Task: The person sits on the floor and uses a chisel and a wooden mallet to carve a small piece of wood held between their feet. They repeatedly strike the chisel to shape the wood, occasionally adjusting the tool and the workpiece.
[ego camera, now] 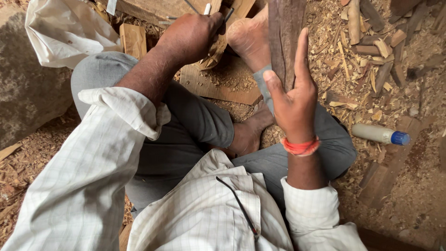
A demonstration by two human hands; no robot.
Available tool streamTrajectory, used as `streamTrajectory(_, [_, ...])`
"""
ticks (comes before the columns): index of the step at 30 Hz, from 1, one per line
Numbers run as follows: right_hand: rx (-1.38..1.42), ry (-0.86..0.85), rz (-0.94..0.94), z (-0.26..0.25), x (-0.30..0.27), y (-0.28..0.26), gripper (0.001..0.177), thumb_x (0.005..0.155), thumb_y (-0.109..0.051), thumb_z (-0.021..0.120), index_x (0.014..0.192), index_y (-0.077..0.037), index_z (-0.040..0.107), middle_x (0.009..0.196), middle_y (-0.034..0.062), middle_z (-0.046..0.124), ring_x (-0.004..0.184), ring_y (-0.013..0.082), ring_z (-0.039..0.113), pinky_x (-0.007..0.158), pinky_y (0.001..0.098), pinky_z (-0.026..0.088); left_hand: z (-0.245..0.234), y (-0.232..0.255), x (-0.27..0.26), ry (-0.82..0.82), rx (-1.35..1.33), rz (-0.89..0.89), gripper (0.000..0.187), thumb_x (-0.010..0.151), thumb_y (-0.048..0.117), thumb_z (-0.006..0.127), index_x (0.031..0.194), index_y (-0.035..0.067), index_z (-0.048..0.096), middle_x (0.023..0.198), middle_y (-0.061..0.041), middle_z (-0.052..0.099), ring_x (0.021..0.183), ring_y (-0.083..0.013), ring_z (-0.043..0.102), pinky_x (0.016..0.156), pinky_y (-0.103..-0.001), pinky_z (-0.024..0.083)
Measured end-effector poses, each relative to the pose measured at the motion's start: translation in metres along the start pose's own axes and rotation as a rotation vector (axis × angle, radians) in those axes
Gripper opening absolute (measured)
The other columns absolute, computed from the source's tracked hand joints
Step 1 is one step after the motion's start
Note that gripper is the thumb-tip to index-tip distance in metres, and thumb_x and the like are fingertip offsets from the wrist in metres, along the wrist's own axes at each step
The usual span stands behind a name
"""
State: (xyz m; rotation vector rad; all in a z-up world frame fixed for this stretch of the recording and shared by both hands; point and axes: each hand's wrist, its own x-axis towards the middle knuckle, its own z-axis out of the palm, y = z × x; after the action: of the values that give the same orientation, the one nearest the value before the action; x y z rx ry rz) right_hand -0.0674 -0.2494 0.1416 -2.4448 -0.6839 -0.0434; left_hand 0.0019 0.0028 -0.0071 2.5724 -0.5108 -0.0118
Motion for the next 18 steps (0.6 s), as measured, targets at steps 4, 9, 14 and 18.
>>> streamTrajectory(4, [-0.052,-0.337,0.267,-0.008,0.014,0.002,0.083,0.100,-0.025,0.073,0.165,-0.010,0.023,0.150,0.0183,0.062,0.090,0.0269,0.077,0.075,0.0361,0.062,0.000,0.003,-0.001,0.006,-0.051,0.008,0.024,0.098,0.014,0.069,0.117,0.003,0.059,0.084,-0.019,0.072,0.072,-0.0357,0.073,0.063,-0.047,0.058])
streamTrajectory(9, [0.050,-0.094,0.027,-0.001,0.012,-0.005,0.078,0.110,-0.021,0.073,0.166,-0.014,0.020,0.157,0.0224,0.052,0.123,0.0304,0.070,0.103,0.0333,0.063,0.006,0.002,-0.010,0.028,-0.077,-0.027,0.025,0.096,0.012,0.070,0.115,0.001,0.057,0.084,-0.021,0.071,0.071,-0.0368,0.072,0.062,-0.048,0.058])
streamTrajectory(14, [0.161,-0.249,0.181,-0.011,0.000,0.010,0.082,0.103,-0.020,0.073,0.167,-0.008,0.024,0.157,0.0218,0.058,0.113,0.0272,0.070,0.097,0.0347,0.060,-0.007,-0.001,-0.012,0.036,-0.206,0.060,0.025,0.095,0.006,0.069,0.116,0.003,0.056,0.086,-0.019,0.071,0.075,-0.0395,0.070,0.065,-0.049,0.056])
streamTrajectory(18, [0.423,-0.042,0.203,0.002,-0.024,0.020,0.076,0.111,-0.012,0.070,0.169,-0.001,0.021,0.150,0.0199,0.060,0.124,0.0168,0.063,0.105,0.0302,0.054,-0.008,-0.013,-0.018,0.178,-0.171,0.125,0.029,0.097,0.010,0.073,0.117,0.000,0.054,0.088,-0.020,0.070,0.082,-0.0416,0.069,0.068,-0.049,0.056])
